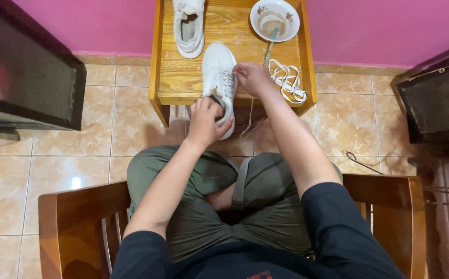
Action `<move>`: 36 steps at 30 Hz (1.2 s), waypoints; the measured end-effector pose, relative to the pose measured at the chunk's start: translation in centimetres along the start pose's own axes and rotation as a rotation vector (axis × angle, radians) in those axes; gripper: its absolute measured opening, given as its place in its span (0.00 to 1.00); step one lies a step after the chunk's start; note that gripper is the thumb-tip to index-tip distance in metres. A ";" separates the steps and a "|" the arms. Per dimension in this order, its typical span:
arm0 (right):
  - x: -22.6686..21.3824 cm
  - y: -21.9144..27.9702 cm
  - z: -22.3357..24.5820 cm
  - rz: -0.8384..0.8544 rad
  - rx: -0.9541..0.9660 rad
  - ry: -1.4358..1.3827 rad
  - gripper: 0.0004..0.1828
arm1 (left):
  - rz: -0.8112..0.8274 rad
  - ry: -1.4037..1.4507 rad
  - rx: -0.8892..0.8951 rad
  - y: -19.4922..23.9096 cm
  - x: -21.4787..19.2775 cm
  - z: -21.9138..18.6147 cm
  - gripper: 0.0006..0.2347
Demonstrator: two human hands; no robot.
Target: The person sits cross-legged on a chair and laces a white sneaker. They thread the laces through the eyelets, pull them tight, and tie a knot at the top. A second shoe, a bowl, and a brush are visible on the table nearby.
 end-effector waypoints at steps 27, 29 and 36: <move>0.9 -3.1 2.4 0.334 -0.250 0.310 0.08 | 0.410 -0.019 -0.197 -4.8 2.3 3.8 0.27; 0.6 -3.1 3.0 0.347 -0.270 0.328 0.08 | 0.431 -0.027 -0.178 -5.0 2.1 3.7 0.28; 2.0 -3.3 1.4 0.386 -0.326 0.409 0.07 | 0.433 -0.051 -0.113 -5.1 1.4 3.1 0.27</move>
Point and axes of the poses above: each hand's wrist, its own y-axis away from the middle knuckle, its own x-axis out of the palm, z = x × y, the point moved 6 cm from there along -y, towards the middle knuckle, and after that the axes turned 8 degrees about -z, right-handed, at the moved point
